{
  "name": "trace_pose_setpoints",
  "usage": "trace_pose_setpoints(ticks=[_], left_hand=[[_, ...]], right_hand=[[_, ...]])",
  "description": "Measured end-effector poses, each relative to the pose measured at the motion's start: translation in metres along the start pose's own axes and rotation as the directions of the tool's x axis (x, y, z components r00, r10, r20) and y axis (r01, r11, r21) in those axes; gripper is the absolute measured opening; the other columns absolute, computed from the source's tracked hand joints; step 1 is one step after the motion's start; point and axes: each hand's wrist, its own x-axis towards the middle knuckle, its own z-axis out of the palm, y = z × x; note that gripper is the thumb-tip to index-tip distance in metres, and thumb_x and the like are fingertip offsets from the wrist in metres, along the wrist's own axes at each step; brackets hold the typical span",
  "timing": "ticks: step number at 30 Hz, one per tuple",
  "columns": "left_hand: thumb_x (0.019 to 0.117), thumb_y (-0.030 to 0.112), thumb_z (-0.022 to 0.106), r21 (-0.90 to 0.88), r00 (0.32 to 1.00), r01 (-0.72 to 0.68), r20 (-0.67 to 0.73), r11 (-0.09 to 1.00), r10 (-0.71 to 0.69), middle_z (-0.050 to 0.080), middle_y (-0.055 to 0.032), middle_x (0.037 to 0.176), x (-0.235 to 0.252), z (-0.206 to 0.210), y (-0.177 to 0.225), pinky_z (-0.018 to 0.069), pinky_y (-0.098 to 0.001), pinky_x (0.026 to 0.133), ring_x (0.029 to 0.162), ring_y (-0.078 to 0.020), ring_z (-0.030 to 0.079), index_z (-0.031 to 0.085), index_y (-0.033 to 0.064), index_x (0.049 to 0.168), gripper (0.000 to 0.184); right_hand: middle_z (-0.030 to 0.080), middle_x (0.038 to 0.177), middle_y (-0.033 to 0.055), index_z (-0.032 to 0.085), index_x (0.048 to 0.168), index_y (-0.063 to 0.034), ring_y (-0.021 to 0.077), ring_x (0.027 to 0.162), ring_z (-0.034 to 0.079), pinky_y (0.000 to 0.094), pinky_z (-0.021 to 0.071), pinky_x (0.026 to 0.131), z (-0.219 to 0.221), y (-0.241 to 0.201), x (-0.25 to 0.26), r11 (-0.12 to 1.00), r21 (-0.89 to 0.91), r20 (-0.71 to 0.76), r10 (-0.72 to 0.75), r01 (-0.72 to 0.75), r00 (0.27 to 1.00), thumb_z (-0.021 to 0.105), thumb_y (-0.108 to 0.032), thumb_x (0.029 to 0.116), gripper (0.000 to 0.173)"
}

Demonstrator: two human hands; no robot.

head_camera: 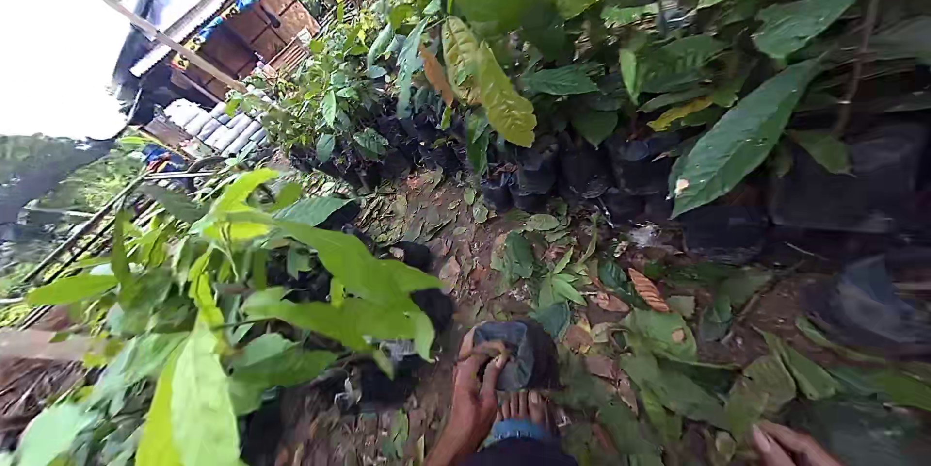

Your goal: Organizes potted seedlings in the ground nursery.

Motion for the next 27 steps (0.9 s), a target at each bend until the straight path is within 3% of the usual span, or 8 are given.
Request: trace_pose_setpoints(ticks=[4,8,10,12,16,19,23,27], left_hand=[[0.0915,-0.001,0.055,-0.038,0.930,-0.161,0.328,0.986,0.165,0.072,-0.0140,0.106,0.045,0.042,0.060,0.0497,-0.0291,0.105,0.110,-0.0097,0.066,0.071,-0.0094,0.095,0.018],[0.1027,0.011,0.052,-0.297,0.581,-0.348,0.677,0.889,0.453,0.070,-0.0105,0.102,0.094,0.107,0.115,0.0476,-0.0272,0.104,0.108,-0.0033,0.061,0.066,-0.0104,0.097,0.026],[0.1036,0.012,0.053,-0.423,0.405,-0.367,0.730,0.829,0.551,0.072,-0.0086,0.102,0.101,0.139,0.151,0.0460,-0.0290,0.107,0.112,-0.0053,0.061,0.068,-0.0068,0.093,0.027],[0.1019,0.013,0.055,-0.492,0.303,-0.381,0.734,0.783,0.608,0.073,-0.0084,0.104,0.097,0.171,0.184,0.0459,-0.0320,0.109,0.116,-0.0094,0.061,0.071,-0.0027,0.090,0.026],[0.1004,0.020,0.056,-0.603,0.233,-0.437,0.641,0.667,0.731,0.074,0.0000,0.100,0.080,0.243,0.231,0.0499,-0.0315,0.104,0.111,-0.0090,0.065,0.074,0.0078,0.090,0.024],[0.0979,0.013,0.058,-0.643,0.204,-0.421,0.620,0.640,0.757,0.074,-0.0044,0.103,0.068,0.285,0.268,0.0474,-0.0354,0.108,0.116,-0.0157,0.064,0.075,0.0048,0.093,0.019],[0.0978,0.013,0.061,-0.600,0.228,-0.389,0.673,0.699,0.704,0.071,-0.0173,0.118,0.050,0.339,0.292,0.0469,-0.0411,0.108,0.122,-0.0267,0.062,0.076,0.0008,0.101,0.019],[0.1013,0.015,0.059,-0.412,0.208,-0.390,0.832,0.823,0.515,0.054,-0.0253,0.144,0.030,0.399,0.269,0.0444,-0.0432,0.112,0.133,-0.0347,0.054,0.066,0.0001,0.128,0.032]], right_hand=[[0.068,0.124,0.0232,0.069,0.126,-0.0005,0.0280,0.094,0.073,0.0410,0.0631,0.080,0.004,-0.033,-0.012,1.000,-0.003,-0.241,-0.003,0.002,0.970,0.073,-0.021,0.0941,0.038],[0.062,0.136,0.0221,0.065,0.135,-0.0074,0.0294,0.096,0.073,0.0456,0.0631,0.075,-0.012,-0.053,-0.023,0.998,-0.031,-0.433,0.037,-0.056,0.900,0.088,-0.025,0.0794,0.062],[0.061,0.136,0.0233,0.066,0.134,-0.0082,0.0308,0.094,0.074,0.0464,0.0632,0.071,-0.015,-0.053,-0.030,0.994,-0.084,-0.549,0.008,-0.064,0.835,0.092,-0.027,0.0729,0.069],[0.063,0.132,0.0238,0.065,0.131,-0.0054,0.0290,0.095,0.073,0.0428,0.0634,0.069,-0.018,-0.046,-0.036,0.984,-0.154,-0.702,-0.044,-0.091,0.711,0.092,-0.034,0.0715,0.072],[0.065,0.130,0.0217,0.062,0.133,-0.0010,0.0237,0.096,0.073,0.0373,0.0629,0.071,-0.051,-0.025,-0.047,0.928,-0.273,-0.870,-0.125,-0.254,0.478,0.083,-0.047,0.0787,0.074],[0.063,0.134,0.0238,0.059,0.136,0.0046,0.0278,0.106,0.072,0.0411,0.0626,0.080,-0.091,-0.019,-0.052,0.892,-0.303,-0.891,-0.141,-0.334,0.432,0.082,-0.039,0.0817,0.073],[0.063,0.129,0.0281,0.058,0.136,0.0085,0.0331,0.102,0.072,0.0428,0.0620,0.082,-0.127,0.008,-0.054,0.856,-0.286,-0.919,-0.118,-0.430,0.376,0.082,-0.028,0.0817,0.070],[0.062,0.128,0.0308,0.052,0.140,0.0098,0.0403,0.107,0.069,0.0503,0.0585,0.092,-0.129,0.057,-0.049,0.815,-0.071,-0.898,0.199,-0.575,0.392,0.081,-0.019,0.0861,0.068]])
